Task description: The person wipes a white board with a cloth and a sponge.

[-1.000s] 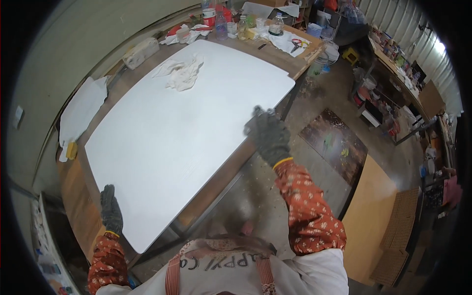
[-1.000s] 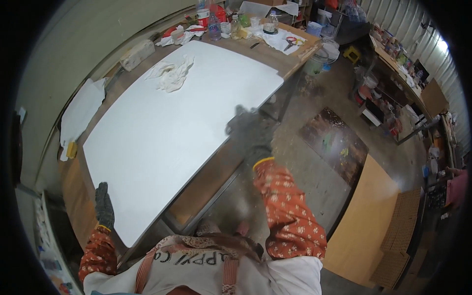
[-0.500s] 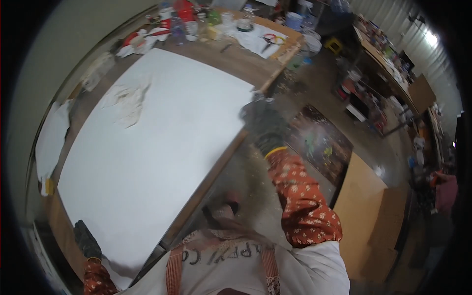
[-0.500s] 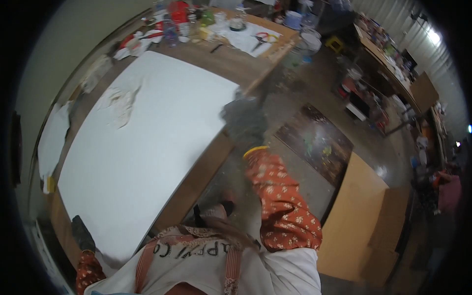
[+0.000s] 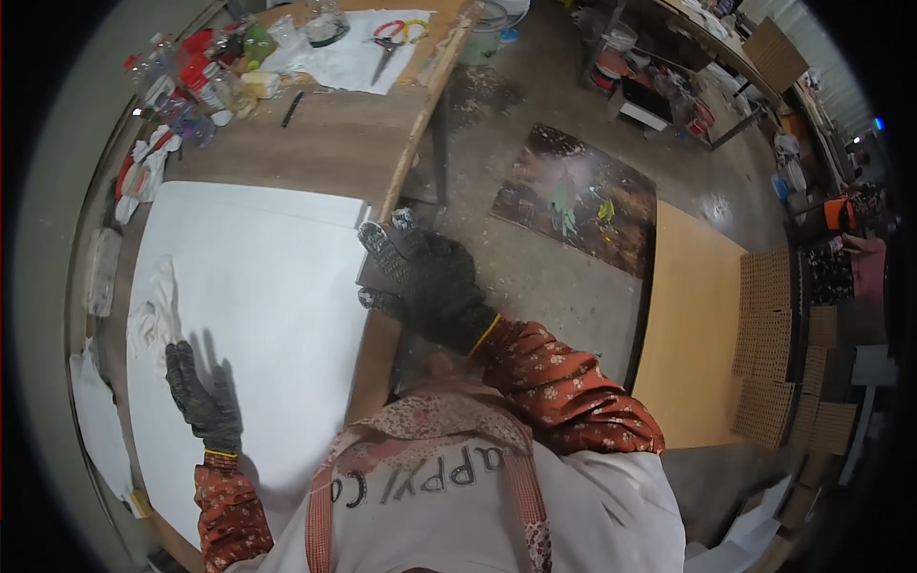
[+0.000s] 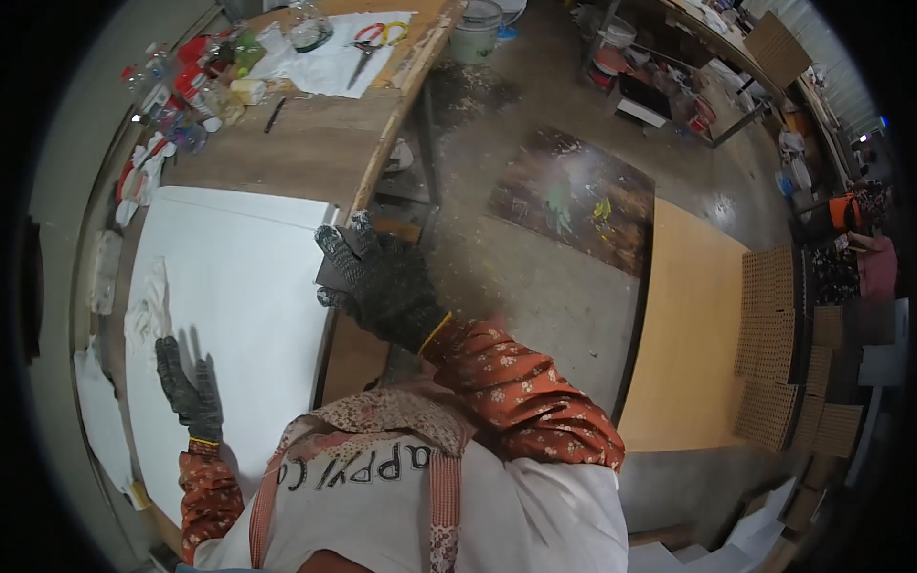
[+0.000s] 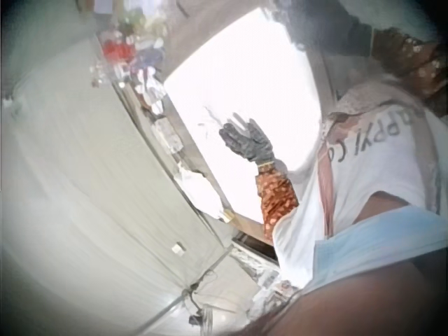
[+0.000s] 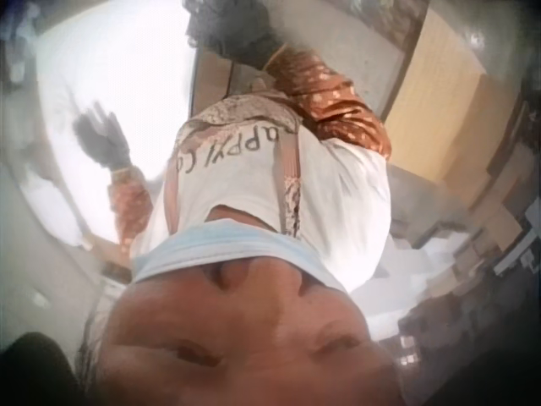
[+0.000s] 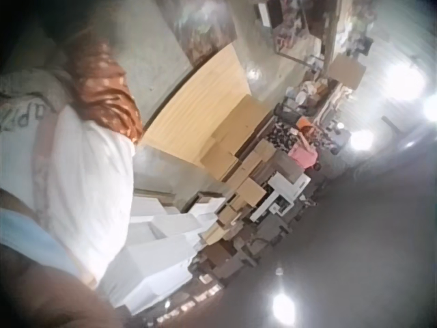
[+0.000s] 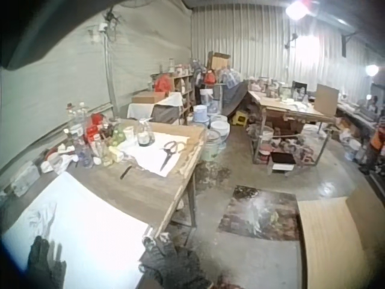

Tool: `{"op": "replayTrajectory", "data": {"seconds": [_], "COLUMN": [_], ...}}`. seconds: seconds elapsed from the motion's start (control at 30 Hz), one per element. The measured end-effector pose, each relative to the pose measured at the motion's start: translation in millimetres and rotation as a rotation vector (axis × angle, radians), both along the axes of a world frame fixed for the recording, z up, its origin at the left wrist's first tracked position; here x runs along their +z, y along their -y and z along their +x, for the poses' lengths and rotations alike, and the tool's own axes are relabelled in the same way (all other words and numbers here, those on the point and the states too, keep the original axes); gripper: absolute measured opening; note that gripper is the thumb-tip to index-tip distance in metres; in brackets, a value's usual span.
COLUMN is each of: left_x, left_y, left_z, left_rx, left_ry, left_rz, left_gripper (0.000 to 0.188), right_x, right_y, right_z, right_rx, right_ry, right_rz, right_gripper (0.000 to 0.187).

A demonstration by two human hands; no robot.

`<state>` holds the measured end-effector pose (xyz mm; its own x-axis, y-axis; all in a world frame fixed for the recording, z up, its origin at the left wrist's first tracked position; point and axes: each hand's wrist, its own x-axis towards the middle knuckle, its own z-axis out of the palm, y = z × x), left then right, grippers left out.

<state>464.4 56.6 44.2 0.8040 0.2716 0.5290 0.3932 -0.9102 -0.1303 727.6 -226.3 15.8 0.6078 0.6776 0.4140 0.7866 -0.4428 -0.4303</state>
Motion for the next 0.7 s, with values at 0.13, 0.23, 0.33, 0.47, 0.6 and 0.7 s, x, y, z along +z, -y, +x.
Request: {"op": "replayTrajectory", "data": {"seconds": [0.13,0.23,0.33,0.47,0.6,0.7], "left_x": [-36,-39,-40,-14,-19,-30], "left_y": [-54,-51,-39,-17,-33,-47], "left_z": [-32,-36,-30,-6,-3,14], "left_rx": [0.059,0.245,0.354,0.810,1.022,0.794], "left_ry": [0.035,0.184,0.604,0.155,0.070,0.123], "left_rz": [-0.331,-0.432,-0.766,-0.080,0.040,0.046], "left_gripper": [0.044,0.047,0.053,0.060,0.066,0.064], "right_x": [-22,-38,-65,-91,-95,-117], "right_y": [30,59,92,144,166,167], "right_z": [46,82,117,168,209,233], "right_rx": [-0.012,0.073,-0.021,-0.265,-0.255,-0.104], "right_ry": [-0.208,-0.301,-0.393,-0.529,-0.529,-0.538], "right_rz": [-0.031,-0.120,-0.334,-0.524,-0.628,-0.572], "right_gripper": [0.054,0.054,0.055,0.055,0.058,0.061]}}
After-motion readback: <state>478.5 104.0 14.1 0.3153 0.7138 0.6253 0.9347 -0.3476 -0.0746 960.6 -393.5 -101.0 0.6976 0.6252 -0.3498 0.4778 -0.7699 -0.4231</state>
